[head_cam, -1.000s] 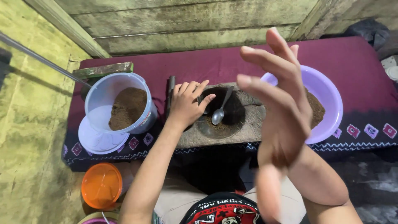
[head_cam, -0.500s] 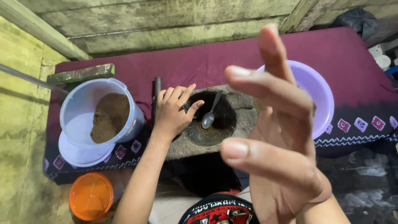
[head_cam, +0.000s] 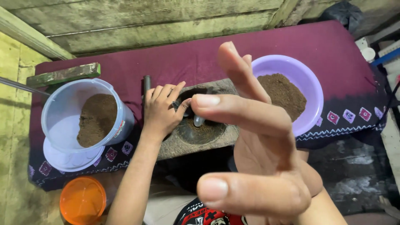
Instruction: Transferring powder from a bowl to a mortar using a spoon and stirring with a small tool.
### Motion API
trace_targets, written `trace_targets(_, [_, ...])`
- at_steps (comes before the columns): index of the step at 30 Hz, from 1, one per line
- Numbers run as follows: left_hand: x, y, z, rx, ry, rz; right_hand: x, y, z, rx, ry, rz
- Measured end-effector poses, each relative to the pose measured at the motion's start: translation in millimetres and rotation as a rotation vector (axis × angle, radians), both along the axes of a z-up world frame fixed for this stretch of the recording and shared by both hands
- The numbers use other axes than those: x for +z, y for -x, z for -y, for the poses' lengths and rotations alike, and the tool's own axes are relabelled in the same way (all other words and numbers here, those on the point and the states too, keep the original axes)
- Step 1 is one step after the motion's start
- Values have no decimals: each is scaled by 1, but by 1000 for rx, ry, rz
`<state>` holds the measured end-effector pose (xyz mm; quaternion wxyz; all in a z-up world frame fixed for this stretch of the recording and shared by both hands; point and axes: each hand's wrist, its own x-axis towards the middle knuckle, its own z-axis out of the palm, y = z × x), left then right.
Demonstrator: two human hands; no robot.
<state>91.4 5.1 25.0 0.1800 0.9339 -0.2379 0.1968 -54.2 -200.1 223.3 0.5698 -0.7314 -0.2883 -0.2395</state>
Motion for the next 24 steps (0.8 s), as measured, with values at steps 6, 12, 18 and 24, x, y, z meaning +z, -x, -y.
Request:
trace_targets(6, [-2,2,0,-8,56,39,11,-2,2,92,58,-3])
trace_targets(12, [-5,2,-1,2,3,132,16,-4,5,137,109,-42])
trace_targets(18, [-8,1,3,-6,36,196,-118,-124,13,-53,332,14])
trace_targets(24, [-20,-7,2,0,41,188,-186,-144,26,-333,902,-90])
